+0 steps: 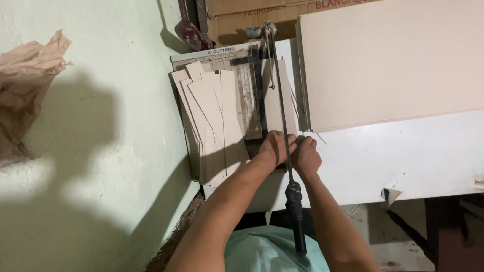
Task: Using a manual paper cutter to cut cardboard sheets into smaller strips.
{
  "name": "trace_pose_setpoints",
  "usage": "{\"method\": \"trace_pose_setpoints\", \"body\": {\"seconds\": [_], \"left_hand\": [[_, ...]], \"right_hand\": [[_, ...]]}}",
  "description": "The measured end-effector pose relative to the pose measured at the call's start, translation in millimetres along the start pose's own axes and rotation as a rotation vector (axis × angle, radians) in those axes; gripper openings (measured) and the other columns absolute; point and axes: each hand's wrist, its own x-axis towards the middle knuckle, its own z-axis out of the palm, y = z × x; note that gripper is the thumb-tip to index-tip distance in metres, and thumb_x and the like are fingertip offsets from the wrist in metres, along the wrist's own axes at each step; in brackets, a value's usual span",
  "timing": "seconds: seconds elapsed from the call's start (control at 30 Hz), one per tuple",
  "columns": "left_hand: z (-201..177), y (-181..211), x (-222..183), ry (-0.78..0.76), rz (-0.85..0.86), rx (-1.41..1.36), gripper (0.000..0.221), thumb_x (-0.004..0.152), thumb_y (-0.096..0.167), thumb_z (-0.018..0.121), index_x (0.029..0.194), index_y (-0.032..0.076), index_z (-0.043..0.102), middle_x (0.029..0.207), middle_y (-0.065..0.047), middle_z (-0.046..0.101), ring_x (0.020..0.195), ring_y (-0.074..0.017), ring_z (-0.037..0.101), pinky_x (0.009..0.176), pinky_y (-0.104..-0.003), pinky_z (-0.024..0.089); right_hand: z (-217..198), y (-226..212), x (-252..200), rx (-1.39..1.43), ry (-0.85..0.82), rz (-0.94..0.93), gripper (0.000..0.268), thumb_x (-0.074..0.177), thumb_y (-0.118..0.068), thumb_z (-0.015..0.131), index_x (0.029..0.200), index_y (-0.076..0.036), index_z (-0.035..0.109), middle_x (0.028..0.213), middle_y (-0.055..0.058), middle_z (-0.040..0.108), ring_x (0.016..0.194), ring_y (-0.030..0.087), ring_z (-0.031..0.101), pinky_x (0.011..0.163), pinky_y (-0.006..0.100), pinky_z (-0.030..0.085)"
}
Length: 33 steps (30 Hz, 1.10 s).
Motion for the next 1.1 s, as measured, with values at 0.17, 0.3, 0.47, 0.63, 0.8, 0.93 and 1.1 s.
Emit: {"method": "trace_pose_setpoints", "body": {"seconds": [0.17, 0.3, 0.47, 0.63, 0.8, 0.93, 1.1], "left_hand": [[12, -5, 7, 0.027, 0.085, -0.108, 0.033, 0.085, 0.011, 0.071, 0.115, 0.014, 0.055, 0.114, -0.006, 0.048, 0.084, -0.0290, 0.060, 0.070, -0.043, 0.047], [23, 3, -27, 0.182, 0.140, -0.155, 0.011, 0.092, 0.011, 0.063, 0.099, 0.014, 0.056, 0.103, -0.004, 0.056, 0.079, -0.0257, 0.061, 0.067, -0.038, 0.045], [2, 29, -95, 0.182, 0.014, -0.185, 0.027, 0.095, 0.017, 0.052, 0.083, 0.011, 0.076, 0.087, -0.007, 0.077, 0.069, -0.0282, 0.062, 0.067, -0.046, 0.045], [58, 7, -104, -0.177, -0.113, -0.076, 0.027, 0.094, 0.016, 0.048, 0.087, 0.009, 0.073, 0.089, -0.016, 0.066, 0.062, -0.0313, 0.061, 0.050, -0.043, 0.044], [15, -13, -125, 0.003, -0.111, -0.129, 0.016, 0.096, 0.016, 0.057, 0.104, 0.013, 0.071, 0.121, -0.016, 0.057, 0.079, -0.0363, 0.066, 0.057, -0.046, 0.047], [-7, -24, -114, -0.046, -0.567, -1.162, 0.043, 0.105, 0.044, 0.039, 0.130, 0.013, 0.054, 0.116, -0.020, 0.062, 0.085, -0.0333, 0.071, 0.059, -0.038, 0.055], [-23, -39, -77, 0.144, -0.372, -0.707, 0.044, 0.104, 0.022, 0.052, 0.145, 0.009, 0.050, 0.142, -0.028, 0.045, 0.123, -0.0487, 0.053, 0.085, -0.046, 0.052]], "right_hand": [[-34, -2, -8, 0.145, -0.206, -0.030, 0.036, 0.100, -0.027, 0.063, 0.130, -0.015, 0.047, 0.105, 0.016, 0.075, 0.102, 0.043, 0.073, 0.089, 0.056, 0.057], [-62, 6, -28, 0.229, -0.225, -0.104, 0.035, 0.098, -0.022, 0.063, 0.131, -0.026, 0.053, 0.107, 0.008, 0.077, 0.104, 0.042, 0.071, 0.091, 0.055, 0.053], [-34, 28, -49, 0.326, -0.331, -0.097, 0.031, 0.101, -0.032, 0.056, 0.131, -0.025, 0.058, 0.103, 0.008, 0.079, 0.086, 0.031, 0.077, 0.087, 0.051, 0.055], [-30, 2, -38, 0.228, -0.260, -0.169, 0.030, 0.104, -0.023, 0.049, 0.132, -0.022, 0.059, 0.103, 0.011, 0.078, 0.091, 0.037, 0.075, 0.083, 0.053, 0.056], [-25, -16, -9, -0.021, -0.050, -0.377, 0.032, 0.103, -0.019, 0.051, 0.132, -0.012, 0.063, 0.109, 0.019, 0.075, 0.102, 0.039, 0.073, 0.091, 0.053, 0.057], [-43, -29, 1, 0.176, -0.007, -0.449, 0.038, 0.110, -0.020, 0.041, 0.143, -0.010, 0.057, 0.118, 0.022, 0.068, 0.109, 0.045, 0.066, 0.093, 0.056, 0.053], [-33, -22, 22, 0.204, -0.086, -0.531, 0.040, 0.110, -0.025, 0.028, 0.136, -0.013, 0.056, 0.116, 0.018, 0.062, 0.113, 0.041, 0.063, 0.094, 0.051, 0.052]]}}
